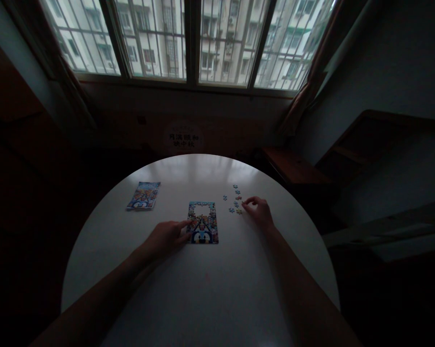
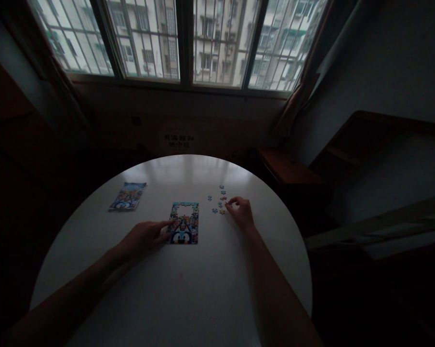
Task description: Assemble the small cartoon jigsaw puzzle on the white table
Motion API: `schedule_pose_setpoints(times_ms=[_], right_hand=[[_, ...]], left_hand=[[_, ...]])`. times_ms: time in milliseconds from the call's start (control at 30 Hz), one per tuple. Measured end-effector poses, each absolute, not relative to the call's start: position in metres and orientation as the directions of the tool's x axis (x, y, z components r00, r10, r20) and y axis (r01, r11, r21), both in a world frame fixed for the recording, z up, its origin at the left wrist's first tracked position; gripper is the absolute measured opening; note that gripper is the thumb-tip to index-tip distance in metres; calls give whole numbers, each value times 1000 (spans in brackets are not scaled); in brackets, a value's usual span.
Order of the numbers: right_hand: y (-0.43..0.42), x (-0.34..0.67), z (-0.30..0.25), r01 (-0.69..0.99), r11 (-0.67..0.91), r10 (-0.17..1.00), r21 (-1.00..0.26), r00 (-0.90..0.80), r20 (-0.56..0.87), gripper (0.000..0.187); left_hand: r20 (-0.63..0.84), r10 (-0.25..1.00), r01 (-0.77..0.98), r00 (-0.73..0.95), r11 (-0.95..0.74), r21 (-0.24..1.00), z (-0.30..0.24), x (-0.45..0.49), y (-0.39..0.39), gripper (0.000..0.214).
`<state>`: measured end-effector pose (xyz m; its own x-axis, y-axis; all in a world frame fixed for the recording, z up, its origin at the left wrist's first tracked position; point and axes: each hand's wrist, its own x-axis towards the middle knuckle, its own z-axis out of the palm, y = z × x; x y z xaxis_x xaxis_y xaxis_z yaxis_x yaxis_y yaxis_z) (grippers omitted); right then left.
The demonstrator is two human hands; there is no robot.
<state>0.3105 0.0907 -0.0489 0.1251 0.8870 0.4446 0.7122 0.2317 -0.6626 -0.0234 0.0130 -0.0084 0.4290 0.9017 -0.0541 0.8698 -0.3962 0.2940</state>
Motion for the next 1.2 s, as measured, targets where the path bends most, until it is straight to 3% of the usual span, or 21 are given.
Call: schedule_pose_setpoints(times_ms=[233,367,533,833,1200], right_hand=[[79,269,-30,252,329,924,-910,112,365,27],[67,236,-26,55,242,968,-969,-75,238,28],[53,214,-28,46,146,956,-988,-262,129,25],[52,211,-30,-5,1,969,-1000,-249,2,29],[56,211,-36,2,8,981,-1000,-194,7,26]], left_hand=[[-35,900,860,435,-403,313,-11,-25,14,48],[-32,900,859,434,-402,317,-13,-25,14,47],[-39,901,861,432,-399,316,-12,-25,14,47],[-28,896,860,443,-416,296,-14,-26,15,48],[-34,903,861,427,-395,319,-10,-24,14,46]])
